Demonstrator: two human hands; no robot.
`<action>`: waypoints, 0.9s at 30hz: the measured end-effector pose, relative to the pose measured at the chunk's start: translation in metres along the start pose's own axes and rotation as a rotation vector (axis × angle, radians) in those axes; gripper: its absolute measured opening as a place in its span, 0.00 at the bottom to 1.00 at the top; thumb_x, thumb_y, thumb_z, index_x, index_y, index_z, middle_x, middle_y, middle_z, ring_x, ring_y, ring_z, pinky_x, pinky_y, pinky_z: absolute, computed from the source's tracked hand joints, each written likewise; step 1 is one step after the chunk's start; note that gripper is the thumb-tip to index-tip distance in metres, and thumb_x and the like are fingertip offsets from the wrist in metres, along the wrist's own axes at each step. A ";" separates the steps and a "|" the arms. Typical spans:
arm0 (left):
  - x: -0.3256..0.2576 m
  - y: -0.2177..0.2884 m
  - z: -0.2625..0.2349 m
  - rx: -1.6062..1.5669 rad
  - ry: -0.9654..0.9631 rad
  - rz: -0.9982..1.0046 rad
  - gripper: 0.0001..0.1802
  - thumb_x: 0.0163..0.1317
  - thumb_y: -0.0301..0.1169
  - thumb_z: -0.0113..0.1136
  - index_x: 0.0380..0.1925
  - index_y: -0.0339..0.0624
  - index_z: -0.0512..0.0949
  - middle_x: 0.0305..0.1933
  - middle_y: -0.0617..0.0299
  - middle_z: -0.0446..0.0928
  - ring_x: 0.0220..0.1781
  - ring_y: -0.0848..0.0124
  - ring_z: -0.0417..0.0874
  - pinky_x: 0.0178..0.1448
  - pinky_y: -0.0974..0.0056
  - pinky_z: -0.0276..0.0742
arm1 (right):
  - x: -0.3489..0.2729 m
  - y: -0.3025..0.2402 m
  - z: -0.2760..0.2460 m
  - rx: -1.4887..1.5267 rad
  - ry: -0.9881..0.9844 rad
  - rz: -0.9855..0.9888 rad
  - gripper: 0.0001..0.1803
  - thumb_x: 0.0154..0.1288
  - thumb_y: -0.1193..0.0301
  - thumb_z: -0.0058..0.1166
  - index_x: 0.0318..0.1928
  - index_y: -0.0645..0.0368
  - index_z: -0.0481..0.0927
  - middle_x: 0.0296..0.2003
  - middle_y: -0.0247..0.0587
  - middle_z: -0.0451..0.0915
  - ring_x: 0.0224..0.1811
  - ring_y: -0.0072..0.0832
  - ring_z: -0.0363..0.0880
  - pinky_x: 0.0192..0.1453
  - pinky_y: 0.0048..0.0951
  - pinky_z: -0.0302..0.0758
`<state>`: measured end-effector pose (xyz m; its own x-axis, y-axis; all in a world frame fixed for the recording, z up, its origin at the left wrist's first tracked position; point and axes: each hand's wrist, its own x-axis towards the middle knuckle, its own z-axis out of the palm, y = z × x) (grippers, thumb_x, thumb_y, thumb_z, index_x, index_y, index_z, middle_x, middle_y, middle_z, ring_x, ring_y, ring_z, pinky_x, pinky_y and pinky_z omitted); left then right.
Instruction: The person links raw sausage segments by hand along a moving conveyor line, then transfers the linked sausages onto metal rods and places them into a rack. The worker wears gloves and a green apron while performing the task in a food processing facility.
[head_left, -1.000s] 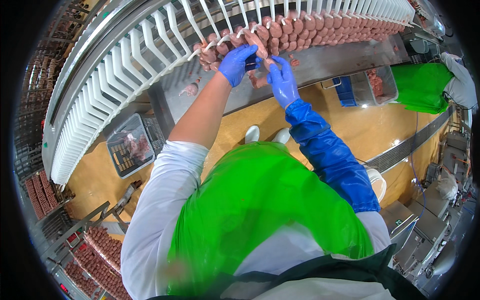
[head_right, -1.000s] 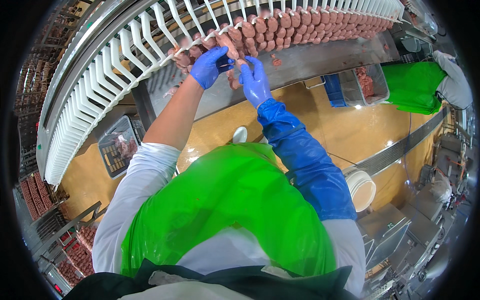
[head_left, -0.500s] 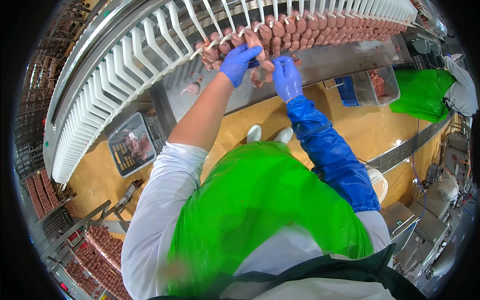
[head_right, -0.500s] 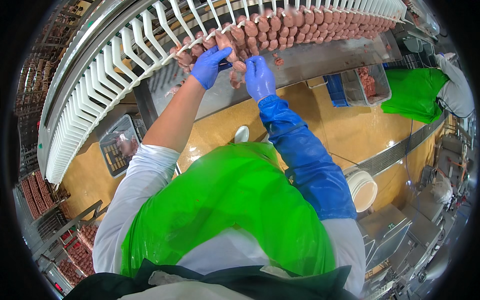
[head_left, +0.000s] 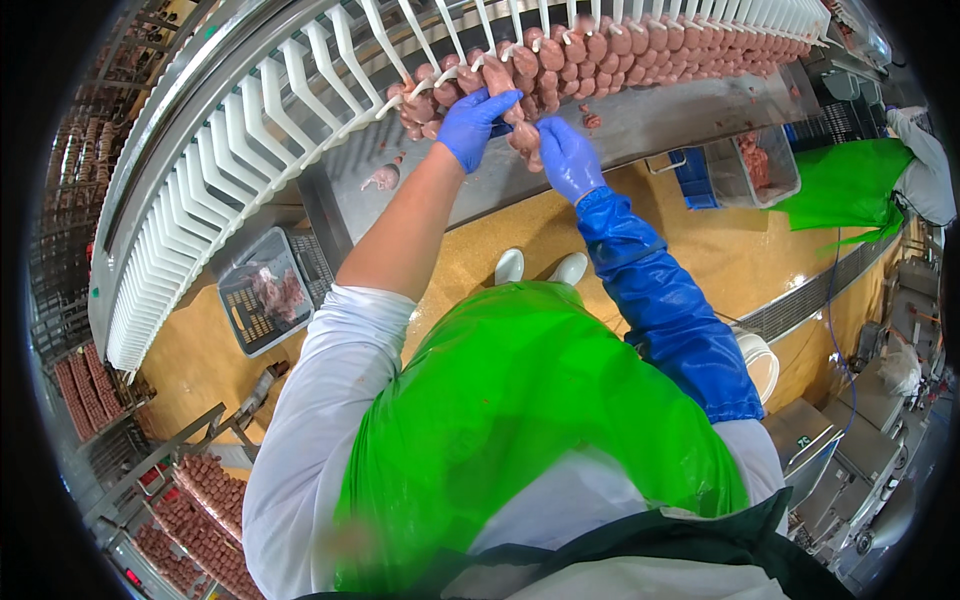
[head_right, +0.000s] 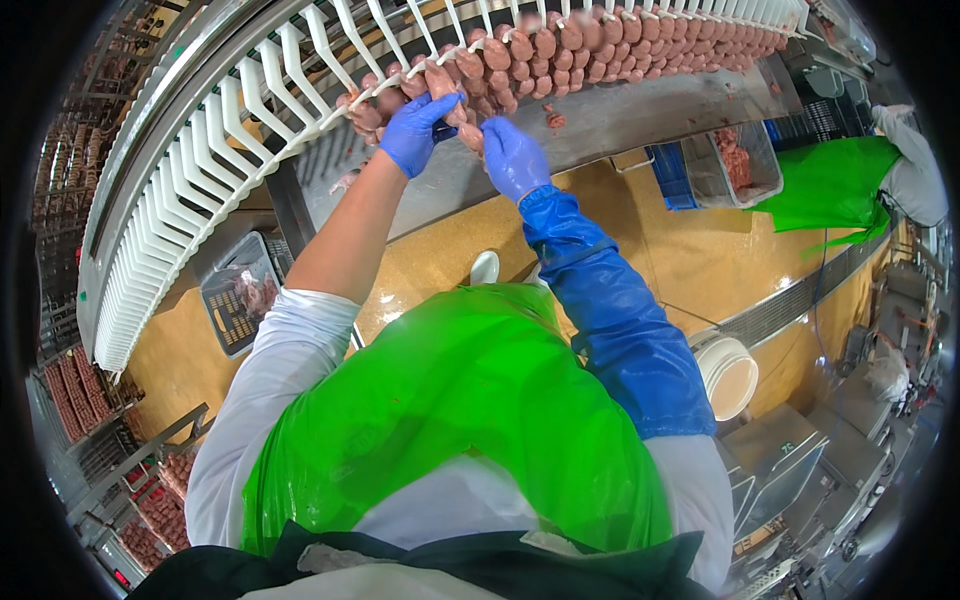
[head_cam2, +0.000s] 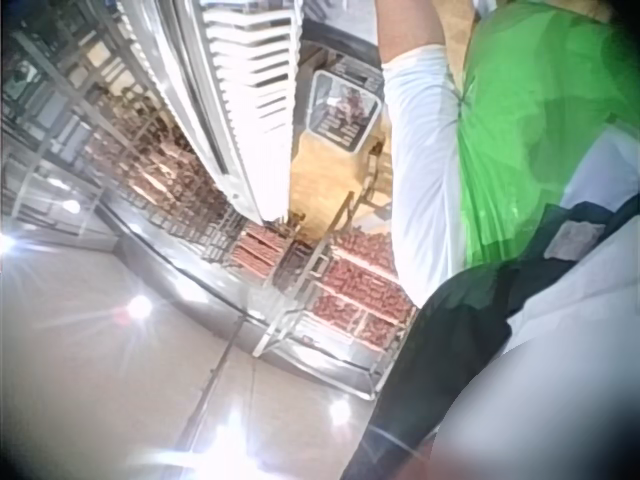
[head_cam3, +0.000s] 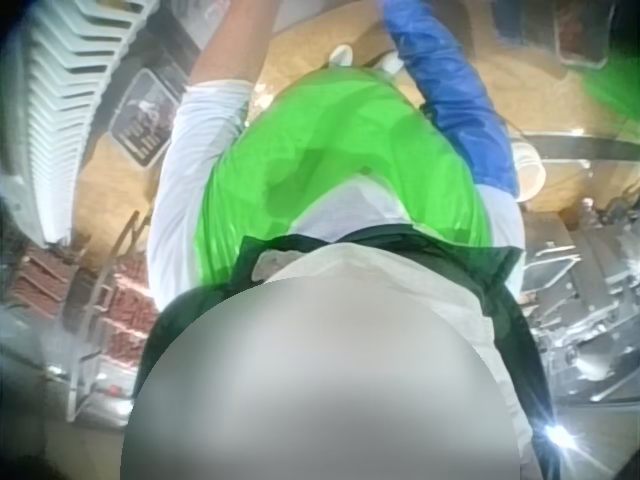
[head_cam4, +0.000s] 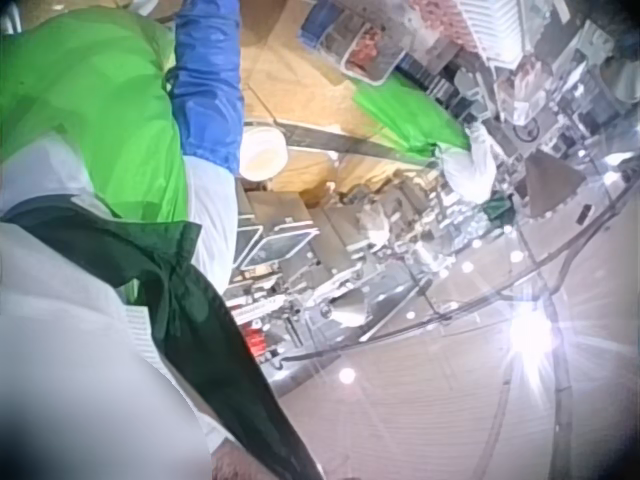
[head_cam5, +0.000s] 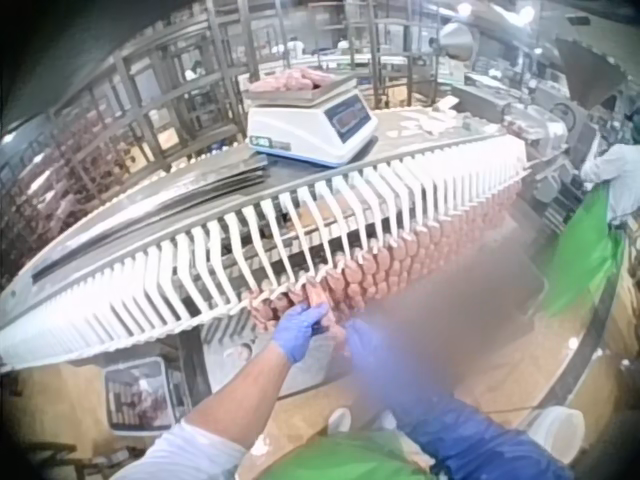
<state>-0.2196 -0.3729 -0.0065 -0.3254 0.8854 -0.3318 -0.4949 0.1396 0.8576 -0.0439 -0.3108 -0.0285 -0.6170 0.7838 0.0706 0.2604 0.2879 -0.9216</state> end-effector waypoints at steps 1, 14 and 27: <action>0.001 0.000 -0.001 0.022 -0.002 -0.032 0.18 0.64 0.39 0.62 0.48 0.40 0.80 0.44 0.61 0.80 0.45 0.69 0.80 0.51 0.64 0.77 | -0.001 0.004 0.000 0.024 -0.074 0.060 0.16 0.70 0.64 0.46 0.50 0.58 0.78 0.35 0.55 0.82 0.38 0.50 0.82 0.44 0.41 0.76; 0.014 0.012 -0.009 0.068 -0.133 -0.194 0.09 0.63 0.35 0.55 0.36 0.44 0.80 0.33 0.63 0.78 0.35 0.69 0.77 0.39 0.65 0.74 | 0.002 -0.006 -0.013 0.229 -0.386 0.247 0.19 0.70 0.60 0.46 0.52 0.60 0.77 0.36 0.42 0.81 0.37 0.29 0.78 0.45 0.30 0.75; 0.008 0.023 -0.003 0.357 -0.111 -0.114 0.10 0.63 0.37 0.62 0.37 0.43 0.80 0.36 0.64 0.78 0.37 0.72 0.77 0.46 0.65 0.74 | -0.018 0.004 -0.020 -0.137 -0.124 -0.226 0.18 0.69 0.73 0.42 0.56 0.45 0.76 0.32 0.47 0.77 0.33 0.42 0.79 0.37 0.38 0.74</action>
<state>-0.2363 -0.3639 0.0091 -0.1857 0.8950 -0.4055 -0.2055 0.3682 0.9068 -0.0165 -0.3130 -0.0260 -0.7549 0.6202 0.2133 0.1987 0.5262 -0.8268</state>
